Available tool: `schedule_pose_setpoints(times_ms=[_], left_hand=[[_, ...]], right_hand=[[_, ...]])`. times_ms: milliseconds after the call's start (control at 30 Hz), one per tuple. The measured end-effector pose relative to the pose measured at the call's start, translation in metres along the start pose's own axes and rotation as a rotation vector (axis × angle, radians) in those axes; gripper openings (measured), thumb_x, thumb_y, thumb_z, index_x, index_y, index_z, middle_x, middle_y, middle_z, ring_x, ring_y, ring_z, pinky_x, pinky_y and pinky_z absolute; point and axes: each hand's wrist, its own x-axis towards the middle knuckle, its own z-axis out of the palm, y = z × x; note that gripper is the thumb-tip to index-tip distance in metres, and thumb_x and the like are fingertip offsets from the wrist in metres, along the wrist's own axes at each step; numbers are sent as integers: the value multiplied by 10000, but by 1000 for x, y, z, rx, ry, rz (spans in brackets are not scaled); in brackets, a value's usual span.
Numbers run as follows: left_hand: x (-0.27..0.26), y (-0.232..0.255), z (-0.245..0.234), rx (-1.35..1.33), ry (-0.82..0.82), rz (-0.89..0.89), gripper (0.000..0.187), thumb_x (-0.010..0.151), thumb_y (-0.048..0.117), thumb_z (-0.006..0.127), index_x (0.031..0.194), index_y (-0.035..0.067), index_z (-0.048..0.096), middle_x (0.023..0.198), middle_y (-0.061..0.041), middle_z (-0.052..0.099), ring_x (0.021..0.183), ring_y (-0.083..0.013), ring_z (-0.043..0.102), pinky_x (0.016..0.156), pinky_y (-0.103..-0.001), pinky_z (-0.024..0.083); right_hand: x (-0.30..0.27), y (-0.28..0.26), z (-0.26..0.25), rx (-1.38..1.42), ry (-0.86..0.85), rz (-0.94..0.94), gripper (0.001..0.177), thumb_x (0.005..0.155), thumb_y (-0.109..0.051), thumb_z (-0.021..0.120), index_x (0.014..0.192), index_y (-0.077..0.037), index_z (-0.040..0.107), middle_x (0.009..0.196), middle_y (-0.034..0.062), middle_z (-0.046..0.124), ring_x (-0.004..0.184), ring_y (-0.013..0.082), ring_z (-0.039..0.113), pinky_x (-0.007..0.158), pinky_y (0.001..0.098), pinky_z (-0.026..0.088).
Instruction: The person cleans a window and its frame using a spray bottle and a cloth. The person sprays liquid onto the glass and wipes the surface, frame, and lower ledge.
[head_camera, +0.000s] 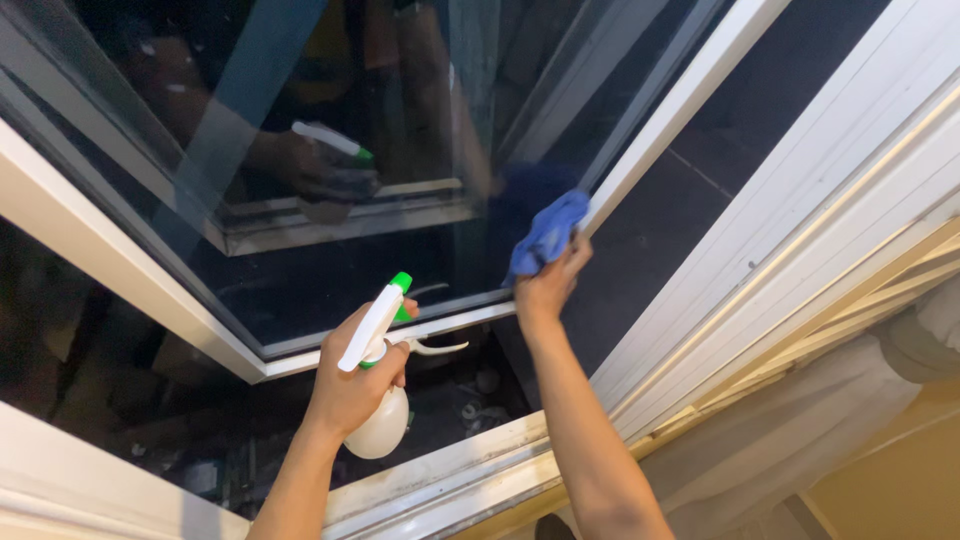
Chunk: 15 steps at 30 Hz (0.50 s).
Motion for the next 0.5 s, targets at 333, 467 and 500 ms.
schedule_pose_setpoints(times_ms=[333, 467, 500], left_hand=[[-8, -8, -6, 66, 23, -32, 411, 792, -8, 627, 1192, 60, 695, 884, -65, 727, 515, -111, 623, 497, -275, 518], [-6, -12, -3, 71, 6, -57, 404, 796, -18, 630, 1188, 54, 699, 875, -78, 719, 515, -109, 625, 494, -277, 511], [-6, -14, -2, 48, 4, -50, 411, 792, -21, 628, 1191, 52, 693, 883, -75, 722, 512, -107, 618, 496, -274, 510]], right_hand=[[45, -78, -22, 55, 78, -389, 553, 822, -80, 789, 1343, -69, 604, 1348, 182, 500, 1190, 398, 606, 986, 420, 538], [80, -75, -48, 123, 107, -194, 438, 903, -37, 713, 1324, -79, 597, 1379, 182, 487, 1189, 397, 653, 997, 417, 551], [78, -70, -47, 90, 93, -110, 511, 870, -34, 698, 1359, -63, 552, 1373, 187, 475, 1178, 412, 643, 992, 424, 540]])
